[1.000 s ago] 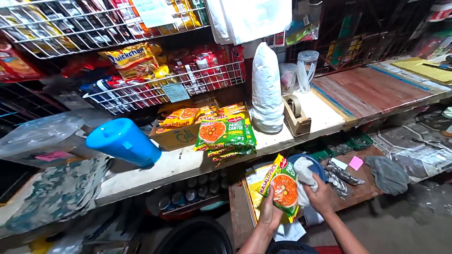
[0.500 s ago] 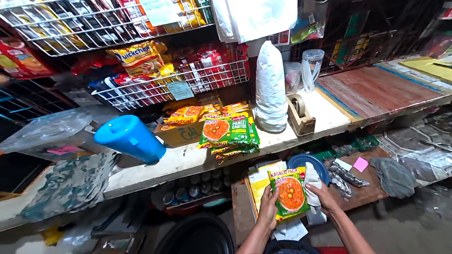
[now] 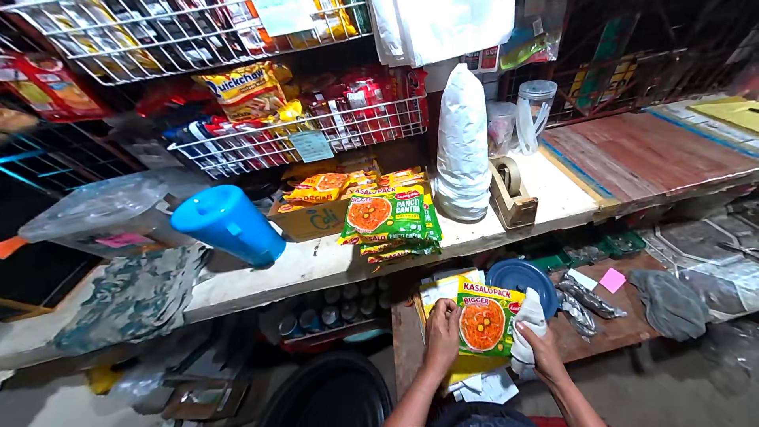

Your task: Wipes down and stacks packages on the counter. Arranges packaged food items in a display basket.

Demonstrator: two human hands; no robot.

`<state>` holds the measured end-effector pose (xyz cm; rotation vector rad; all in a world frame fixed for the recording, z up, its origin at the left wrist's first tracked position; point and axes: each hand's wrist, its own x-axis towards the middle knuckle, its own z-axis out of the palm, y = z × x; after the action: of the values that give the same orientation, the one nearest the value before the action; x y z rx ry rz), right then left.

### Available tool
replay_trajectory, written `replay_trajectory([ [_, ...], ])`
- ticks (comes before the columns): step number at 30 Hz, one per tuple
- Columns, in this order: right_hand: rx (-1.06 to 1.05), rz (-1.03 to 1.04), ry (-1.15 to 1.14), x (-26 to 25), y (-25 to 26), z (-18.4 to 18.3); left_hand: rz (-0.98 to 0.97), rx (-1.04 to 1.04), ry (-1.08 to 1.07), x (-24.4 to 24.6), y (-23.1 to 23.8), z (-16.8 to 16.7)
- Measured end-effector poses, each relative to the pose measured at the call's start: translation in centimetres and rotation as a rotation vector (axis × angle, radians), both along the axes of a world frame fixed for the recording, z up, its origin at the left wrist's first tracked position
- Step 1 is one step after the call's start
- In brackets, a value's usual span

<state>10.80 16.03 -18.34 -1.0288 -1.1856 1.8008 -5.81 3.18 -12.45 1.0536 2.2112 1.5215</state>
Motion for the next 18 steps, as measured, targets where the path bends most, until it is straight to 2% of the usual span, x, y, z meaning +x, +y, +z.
replay_trajectory([
  [3, 0.126, -0.081, -0.039, 1.3, 1.6, 0.6, -0.139, 0.070, 0.084, -0.9, -0.2, 1.2],
  [5, 0.252, -0.143, -0.070, 2.0, 2.8, 2.8, -0.216, 0.086, 0.136, -1.3, 0.0, 2.2],
  [7, 0.407, -0.119, -0.111, 2.4, 3.4, 6.1, -0.301, 0.071, 0.256, -1.5, 0.5, 2.7],
  [8, 0.517, -0.053, -0.138, 2.5, 3.3, 7.8, -0.359, 0.053, 0.320, -1.5, 0.7, 2.8],
  [10, 0.858, 0.212, -0.193, 2.1, 3.2, 10.0, -0.450, 0.020, 0.436, -1.1, 1.4, 3.1],
  [12, 1.243, 0.517, -0.263, 0.3, 3.5, 10.7, -0.473, 0.049, 0.535, -0.9, 1.9, 3.5],
  [13, 1.351, 0.612, -0.309, -0.6, 3.5, 10.5, -0.470, 0.061, 0.565, -1.0, 2.1, 3.7],
  [15, 1.400, 0.654, -0.302, -1.8, 3.5, 9.6, -0.473, 0.062, 0.596, -1.2, 2.3, 4.2],
  [18, 1.349, 0.645, -0.231, -2.0, 3.7, 9.2, -0.539, -0.075, 0.470, -2.0, 1.3, 6.1],
])
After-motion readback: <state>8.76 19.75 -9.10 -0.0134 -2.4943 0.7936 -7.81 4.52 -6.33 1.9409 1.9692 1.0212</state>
